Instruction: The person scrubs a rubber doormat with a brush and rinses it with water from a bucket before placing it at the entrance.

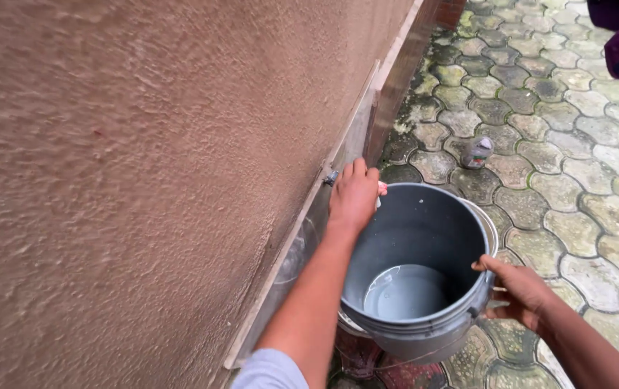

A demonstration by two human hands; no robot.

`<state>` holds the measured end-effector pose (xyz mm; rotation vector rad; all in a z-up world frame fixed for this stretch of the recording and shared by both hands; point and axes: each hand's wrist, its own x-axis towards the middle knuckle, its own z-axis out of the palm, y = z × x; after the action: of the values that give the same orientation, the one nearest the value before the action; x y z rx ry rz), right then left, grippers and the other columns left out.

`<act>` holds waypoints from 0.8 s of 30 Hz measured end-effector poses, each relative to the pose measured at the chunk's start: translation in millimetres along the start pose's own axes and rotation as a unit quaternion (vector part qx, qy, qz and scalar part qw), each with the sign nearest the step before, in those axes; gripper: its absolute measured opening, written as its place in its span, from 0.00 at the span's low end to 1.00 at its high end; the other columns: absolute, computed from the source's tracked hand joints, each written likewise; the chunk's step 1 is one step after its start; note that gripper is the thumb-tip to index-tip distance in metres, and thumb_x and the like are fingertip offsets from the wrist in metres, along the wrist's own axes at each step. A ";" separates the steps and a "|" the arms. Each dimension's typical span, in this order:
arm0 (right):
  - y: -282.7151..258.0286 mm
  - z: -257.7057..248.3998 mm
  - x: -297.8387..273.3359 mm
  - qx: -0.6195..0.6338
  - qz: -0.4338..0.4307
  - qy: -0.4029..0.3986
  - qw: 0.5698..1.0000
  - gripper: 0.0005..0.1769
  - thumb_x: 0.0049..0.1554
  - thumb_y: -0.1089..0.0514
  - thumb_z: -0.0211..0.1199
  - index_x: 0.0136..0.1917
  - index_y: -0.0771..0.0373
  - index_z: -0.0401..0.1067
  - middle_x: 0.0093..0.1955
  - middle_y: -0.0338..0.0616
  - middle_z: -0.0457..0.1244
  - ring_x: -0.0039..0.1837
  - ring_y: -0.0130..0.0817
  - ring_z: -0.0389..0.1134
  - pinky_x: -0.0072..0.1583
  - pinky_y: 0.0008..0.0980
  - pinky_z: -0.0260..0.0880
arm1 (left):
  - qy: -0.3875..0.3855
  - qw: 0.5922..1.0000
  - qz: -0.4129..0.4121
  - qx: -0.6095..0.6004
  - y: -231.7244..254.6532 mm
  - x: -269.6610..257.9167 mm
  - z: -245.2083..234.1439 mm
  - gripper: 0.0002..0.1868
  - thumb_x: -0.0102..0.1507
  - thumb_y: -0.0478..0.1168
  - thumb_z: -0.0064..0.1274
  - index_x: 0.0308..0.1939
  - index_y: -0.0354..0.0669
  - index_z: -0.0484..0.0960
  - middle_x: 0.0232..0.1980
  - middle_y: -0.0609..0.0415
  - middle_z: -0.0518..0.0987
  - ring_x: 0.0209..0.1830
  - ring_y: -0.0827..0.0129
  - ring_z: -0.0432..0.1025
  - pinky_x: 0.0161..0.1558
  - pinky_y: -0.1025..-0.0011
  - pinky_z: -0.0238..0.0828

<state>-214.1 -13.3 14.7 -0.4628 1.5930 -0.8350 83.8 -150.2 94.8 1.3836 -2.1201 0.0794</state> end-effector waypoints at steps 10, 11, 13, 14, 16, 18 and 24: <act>-6.5 -0.8 -14.6 -0.018 -0.018 0.028 0.999 0.18 0.53 0.46 0.64 0.50 0.60 0.78 0.40 0.42 0.61 0.42 0.37 0.63 0.42 0.46 0.71 | -0.065 0.980 0.149 0.117 -10.9 22.7 6.8 0.19 0.58 0.54 0.59 0.37 0.42 0.87 0.45 0.47 0.79 0.54 0.55 0.72 0.55 0.59 0.69; -4.9 -1.0 -13.3 -0.018 -0.019 0.028 0.999 0.18 0.53 0.46 0.64 0.50 0.60 0.78 0.40 0.42 0.61 0.42 0.37 0.63 0.42 0.46 0.71 | -0.064 0.980 0.150 0.117 -8.2 24.2 6.9 0.19 0.58 0.54 0.59 0.37 0.42 0.87 0.45 0.47 0.79 0.54 0.55 0.72 0.55 0.59 0.69; 0.5 -1.0 -12.1 -0.035 -0.035 0.050 0.997 0.17 0.54 0.49 0.68 0.49 0.63 0.76 0.39 0.42 0.60 0.42 0.37 0.63 0.42 0.45 0.70 | -0.070 0.987 0.097 0.103 -2.9 24.4 6.5 0.20 0.57 0.55 0.61 0.39 0.41 0.87 0.47 0.46 0.80 0.54 0.55 0.74 0.56 0.60 0.70; 1.3 1.7 -17.3 -0.036 -0.034 0.050 0.998 0.17 0.54 0.49 0.68 0.49 0.63 0.76 0.39 0.42 0.60 0.42 0.37 0.63 0.42 0.45 0.70 | -0.071 0.988 0.097 0.102 3.0 24.2 1.9 0.20 0.57 0.55 0.61 0.39 0.41 0.87 0.47 0.46 0.80 0.54 0.55 0.74 0.56 0.60 0.70; -4.6 13.1 -21.0 -0.016 -0.033 0.058 0.998 0.16 0.55 0.47 0.63 0.49 0.60 0.77 0.39 0.40 0.61 0.43 0.36 0.63 0.43 0.44 0.69 | -0.080 0.991 0.029 0.106 9.1 32.3 -9.6 0.20 0.58 0.54 0.63 0.38 0.39 0.87 0.47 0.44 0.81 0.52 0.53 0.76 0.54 0.59 0.72; -1.8 10.4 -23.4 0.002 -0.036 0.063 0.997 0.15 0.54 0.49 0.64 0.48 0.61 0.76 0.39 0.39 0.61 0.43 0.34 0.62 0.44 0.45 0.70 | -0.081 0.993 -0.011 0.083 14.5 37.8 -6.7 0.17 0.59 0.52 0.62 0.37 0.39 0.88 0.47 0.42 0.81 0.50 0.51 0.77 0.52 0.58 0.74; 8.0 3.7 -17.4 0.070 -0.040 0.066 0.995 0.14 0.55 0.50 0.65 0.48 0.62 0.76 0.39 0.37 0.59 0.43 0.32 0.60 0.44 0.48 0.72 | -0.135 0.985 -0.071 0.086 14.1 58.0 7.2 0.11 0.59 0.47 0.61 0.35 0.44 0.89 0.42 0.44 0.84 0.45 0.54 0.81 0.45 0.59 0.79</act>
<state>-205.7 3.3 20.6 -0.3783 1.6325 -1.0490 52.5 -193.6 122.2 1.7283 -2.2685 0.0193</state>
